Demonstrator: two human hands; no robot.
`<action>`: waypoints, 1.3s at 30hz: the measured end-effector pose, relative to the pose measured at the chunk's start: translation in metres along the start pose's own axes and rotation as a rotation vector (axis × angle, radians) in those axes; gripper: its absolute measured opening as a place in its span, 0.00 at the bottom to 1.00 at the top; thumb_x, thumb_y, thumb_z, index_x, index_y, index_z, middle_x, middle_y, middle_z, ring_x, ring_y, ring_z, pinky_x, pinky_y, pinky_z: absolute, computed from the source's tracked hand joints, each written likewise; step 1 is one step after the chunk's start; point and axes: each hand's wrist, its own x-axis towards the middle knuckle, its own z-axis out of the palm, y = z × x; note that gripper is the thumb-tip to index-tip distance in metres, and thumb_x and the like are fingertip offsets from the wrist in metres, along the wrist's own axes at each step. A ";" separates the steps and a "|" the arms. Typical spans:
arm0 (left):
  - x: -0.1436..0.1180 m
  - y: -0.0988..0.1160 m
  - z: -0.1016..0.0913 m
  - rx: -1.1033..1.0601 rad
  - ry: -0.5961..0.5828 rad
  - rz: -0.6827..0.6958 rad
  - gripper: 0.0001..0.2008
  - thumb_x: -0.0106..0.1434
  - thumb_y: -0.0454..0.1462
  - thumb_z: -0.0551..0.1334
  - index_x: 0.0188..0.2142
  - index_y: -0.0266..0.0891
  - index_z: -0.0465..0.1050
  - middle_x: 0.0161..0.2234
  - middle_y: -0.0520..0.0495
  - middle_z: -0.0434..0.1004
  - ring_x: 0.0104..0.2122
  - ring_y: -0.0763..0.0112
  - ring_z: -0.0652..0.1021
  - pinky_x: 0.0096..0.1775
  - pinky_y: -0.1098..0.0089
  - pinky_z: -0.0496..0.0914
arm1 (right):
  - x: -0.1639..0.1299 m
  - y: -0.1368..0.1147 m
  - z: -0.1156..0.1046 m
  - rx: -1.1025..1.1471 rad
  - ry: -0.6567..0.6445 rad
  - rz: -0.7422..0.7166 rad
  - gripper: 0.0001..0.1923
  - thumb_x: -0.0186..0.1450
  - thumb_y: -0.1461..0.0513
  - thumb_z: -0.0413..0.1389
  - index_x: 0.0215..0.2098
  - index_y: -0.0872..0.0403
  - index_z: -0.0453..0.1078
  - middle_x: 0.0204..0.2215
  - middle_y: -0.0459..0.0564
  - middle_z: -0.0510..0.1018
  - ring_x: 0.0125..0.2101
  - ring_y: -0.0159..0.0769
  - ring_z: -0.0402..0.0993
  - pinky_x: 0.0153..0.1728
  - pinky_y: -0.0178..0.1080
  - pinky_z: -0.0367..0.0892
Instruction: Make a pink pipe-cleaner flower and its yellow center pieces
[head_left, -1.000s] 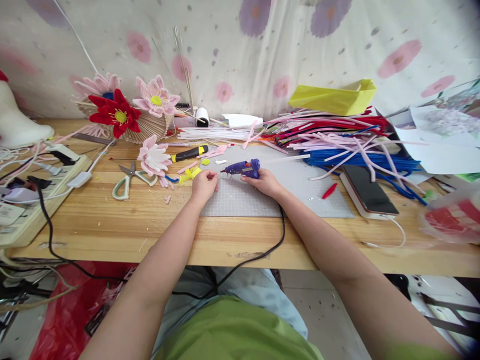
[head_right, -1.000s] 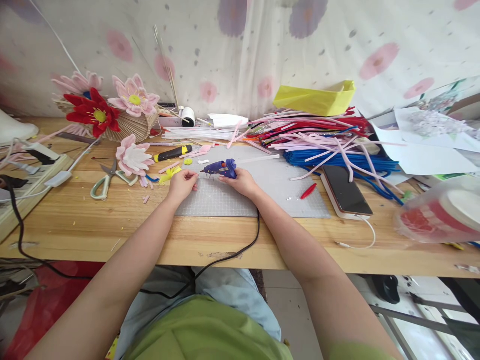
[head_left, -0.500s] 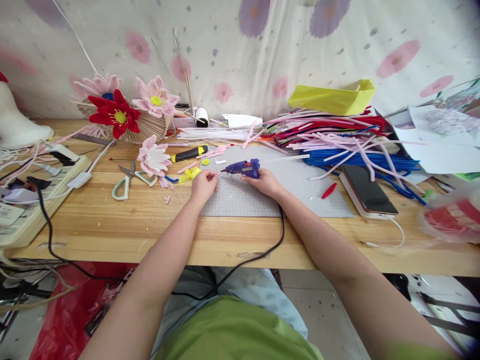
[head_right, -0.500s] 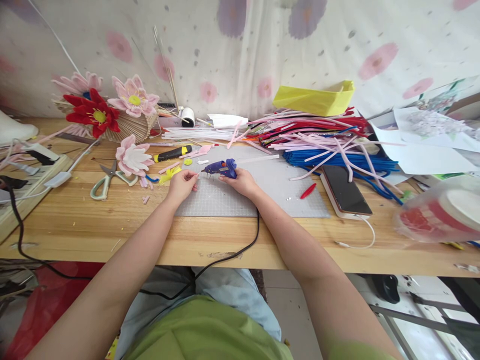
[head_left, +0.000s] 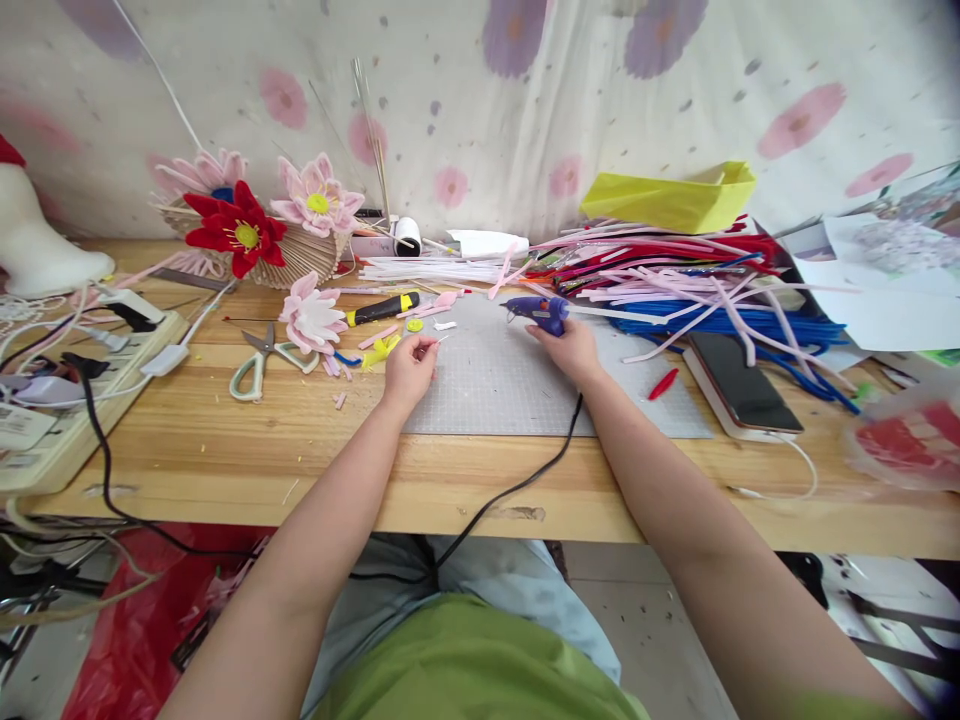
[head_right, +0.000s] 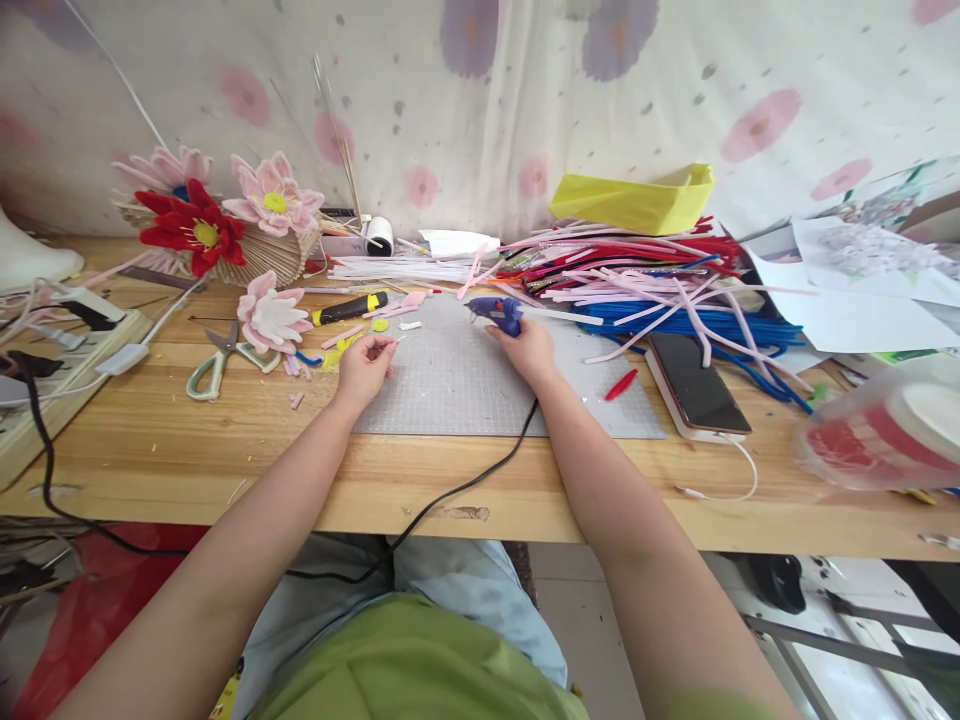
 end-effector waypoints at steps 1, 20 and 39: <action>0.001 0.001 -0.001 -0.005 0.039 0.023 0.06 0.53 0.39 0.59 0.29 0.38 0.71 0.23 0.53 0.69 0.17 0.79 0.67 0.19 0.77 0.63 | 0.005 0.005 -0.004 -0.042 0.042 0.015 0.22 0.52 0.46 0.55 0.31 0.56 0.71 0.27 0.55 0.75 0.29 0.41 0.69 0.30 0.40 0.59; 0.034 0.006 -0.044 -0.421 0.610 -0.119 0.02 0.52 0.33 0.59 0.27 0.35 0.67 0.21 0.56 0.64 0.17 0.83 0.64 0.20 0.78 0.64 | -0.008 -0.019 -0.055 -0.478 -0.349 -0.042 0.13 0.51 0.54 0.59 0.19 0.52 0.61 0.19 0.50 0.68 0.26 0.41 0.66 0.29 0.43 0.57; 0.029 0.002 -0.034 -0.427 0.528 -0.138 0.03 0.52 0.34 0.60 0.27 0.35 0.68 0.20 0.57 0.63 0.17 0.83 0.64 0.21 0.78 0.65 | -0.059 -0.136 0.106 -0.391 -0.359 -0.657 0.14 0.63 0.60 0.46 0.38 0.55 0.71 0.40 0.56 0.73 0.44 0.43 0.65 0.38 0.40 0.62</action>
